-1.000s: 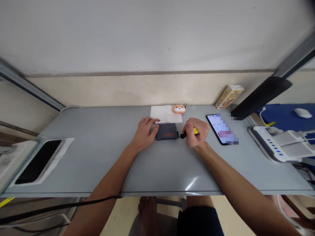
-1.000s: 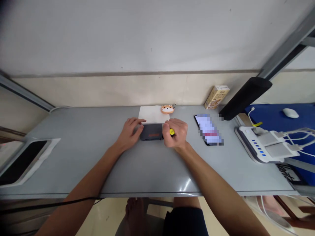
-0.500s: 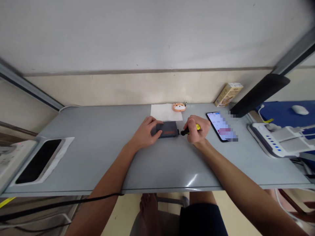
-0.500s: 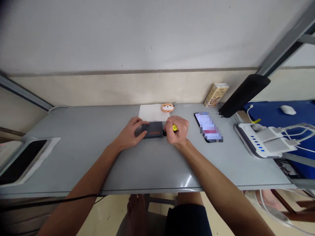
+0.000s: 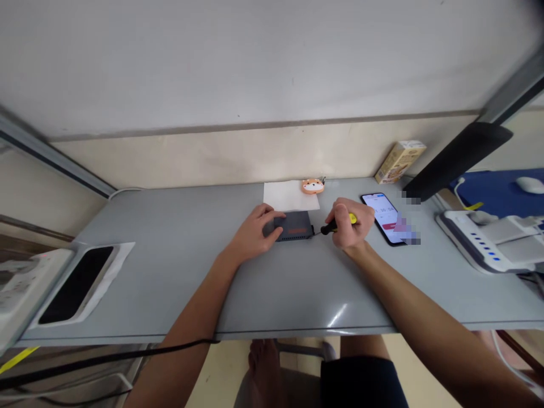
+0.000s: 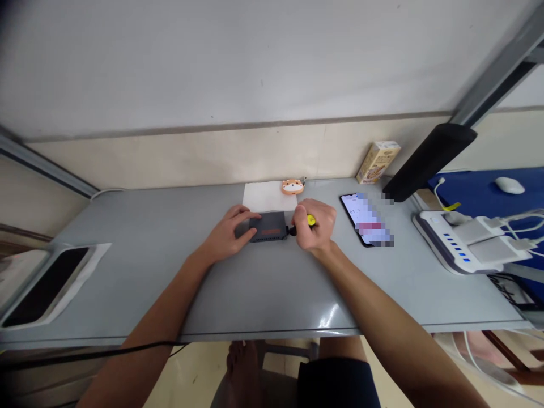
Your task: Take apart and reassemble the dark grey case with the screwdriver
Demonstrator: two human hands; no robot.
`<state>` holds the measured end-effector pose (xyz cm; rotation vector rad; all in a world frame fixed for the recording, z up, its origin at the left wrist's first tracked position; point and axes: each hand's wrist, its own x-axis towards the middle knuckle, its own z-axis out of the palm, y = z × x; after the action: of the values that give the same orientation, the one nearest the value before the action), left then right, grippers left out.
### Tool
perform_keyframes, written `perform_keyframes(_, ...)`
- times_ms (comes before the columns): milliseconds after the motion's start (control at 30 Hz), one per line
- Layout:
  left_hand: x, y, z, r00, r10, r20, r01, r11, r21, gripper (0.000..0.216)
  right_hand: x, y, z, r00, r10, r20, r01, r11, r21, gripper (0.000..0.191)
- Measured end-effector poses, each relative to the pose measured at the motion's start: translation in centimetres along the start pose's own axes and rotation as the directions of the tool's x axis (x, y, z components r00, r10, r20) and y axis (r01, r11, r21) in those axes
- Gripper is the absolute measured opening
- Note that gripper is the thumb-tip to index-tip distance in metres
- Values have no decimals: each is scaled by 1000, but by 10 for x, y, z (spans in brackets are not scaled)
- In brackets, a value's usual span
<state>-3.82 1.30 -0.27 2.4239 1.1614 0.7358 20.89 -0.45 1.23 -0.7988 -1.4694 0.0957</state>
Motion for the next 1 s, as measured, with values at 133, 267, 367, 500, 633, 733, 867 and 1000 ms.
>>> perform_keyframes(133, 0, -1, 0, 1000, -16, 8, 16, 1000, -17, 29, 2, -1, 0, 999, 10, 48, -9, 1000, -24, 51)
perform_keyframes(267, 1, -2, 0, 1000, -9, 7, 9, 1000, -19, 29, 4, 1, -2, 998, 17, 66, -15, 999, -31, 51)
perform_keyframes(367, 1, -2, 0, 1000, 5, 2, -5, 1000, -12, 30, 3, 1, -3, 997, 53, 52, -52, 998, -34, 51)
perform_keyframes(500, 1, -1, 0, 1000, 9, -5, -9, 1000, 9, 30, -1, -5, 3, 986, 148, 74, -150, 989, 18, 51)
perform_keyframes(633, 3, -1, 1, 1000, 23, -19, -23, 1000, 4, 29, -9, -15, 15, 972, 156, 174, -167, 985, 48, 47)
perform_keyframes(733, 4, -4, 2, 997, 41, -60, -41, 999, 1, 25, -15, -18, 21, 964, 63, 258, -78, 996, 48, 39)
perform_keyframes(867, 4, -7, 2, 986, 68, -155, -66, 998, 15, 18, -15, -19, 22, 971, 37, 237, -51, 997, 51, 39)
perform_keyframes(1000, 4, -8, 1, 968, 75, -238, -81, 997, -19, 17, -13, -18, 21, 968, 146, 203, -153, 988, 20, 39)
